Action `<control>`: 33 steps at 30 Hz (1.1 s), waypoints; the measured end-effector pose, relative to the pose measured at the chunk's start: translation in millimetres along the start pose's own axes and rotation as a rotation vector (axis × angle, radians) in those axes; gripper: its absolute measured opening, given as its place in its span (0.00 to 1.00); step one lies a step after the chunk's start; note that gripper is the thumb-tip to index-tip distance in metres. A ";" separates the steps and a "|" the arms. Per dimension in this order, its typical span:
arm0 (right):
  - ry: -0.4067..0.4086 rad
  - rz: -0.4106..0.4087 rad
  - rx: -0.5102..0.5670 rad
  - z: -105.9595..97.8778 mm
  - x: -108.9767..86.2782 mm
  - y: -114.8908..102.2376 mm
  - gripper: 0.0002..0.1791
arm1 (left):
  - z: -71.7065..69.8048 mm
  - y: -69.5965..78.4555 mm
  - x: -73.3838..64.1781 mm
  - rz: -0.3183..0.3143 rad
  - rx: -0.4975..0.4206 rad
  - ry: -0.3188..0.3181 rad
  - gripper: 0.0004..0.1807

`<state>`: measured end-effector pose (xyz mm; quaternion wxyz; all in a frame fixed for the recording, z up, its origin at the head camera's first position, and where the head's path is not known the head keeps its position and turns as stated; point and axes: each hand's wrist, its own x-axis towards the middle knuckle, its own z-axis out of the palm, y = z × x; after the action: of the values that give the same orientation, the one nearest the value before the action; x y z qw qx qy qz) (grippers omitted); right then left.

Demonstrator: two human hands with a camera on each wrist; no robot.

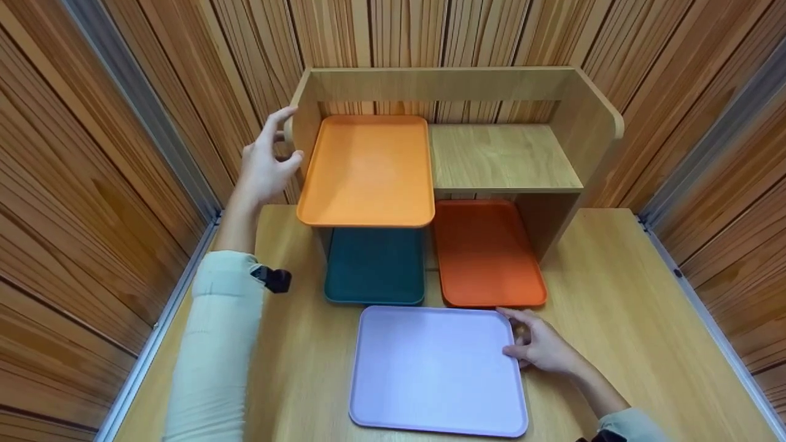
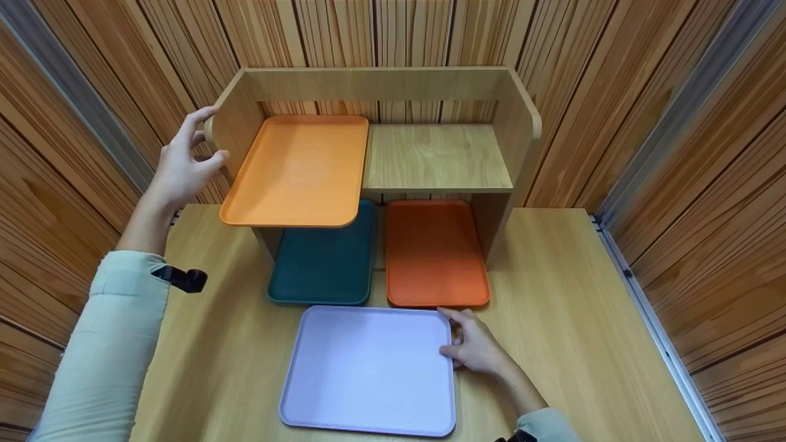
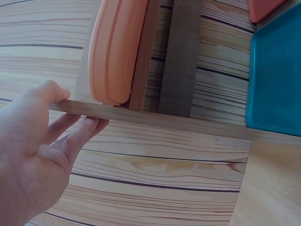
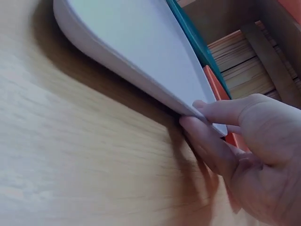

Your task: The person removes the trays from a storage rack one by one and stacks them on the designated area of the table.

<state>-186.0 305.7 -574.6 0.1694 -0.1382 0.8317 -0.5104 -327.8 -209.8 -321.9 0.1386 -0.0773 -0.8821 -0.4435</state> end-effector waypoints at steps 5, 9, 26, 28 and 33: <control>0.078 -0.089 -0.119 0.2 -1.5 -2.3 0.39 | -3.7 -1.7 1.4 0.000 -0.005 -0.026 0.38; 0.087 -0.138 -0.187 -0.9 -1.7 -5.1 0.36 | -6.2 -1.4 2.6 0.005 -0.001 -0.017 0.38; 0.113 -0.068 -0.189 -3.7 -14.4 -27.2 0.31 | -4.1 -0.8 3.2 0.030 -0.003 -0.017 0.39; 0.135 -0.090 -0.195 -2.5 -16.1 -34.5 0.30 | -3.8 -1.2 2.8 0.026 -0.001 -0.021 0.39; 0.208 -0.138 -0.199 1.6 -17.6 -57.7 0.29 | -3.5 -3.6 2.6 0.015 0.001 -0.022 0.39</control>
<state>-166.1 286.1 -521.1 0.0324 -0.1576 0.8796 -0.4476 -330.6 -214.8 -321.8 0.1321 -0.0886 -0.8833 -0.4410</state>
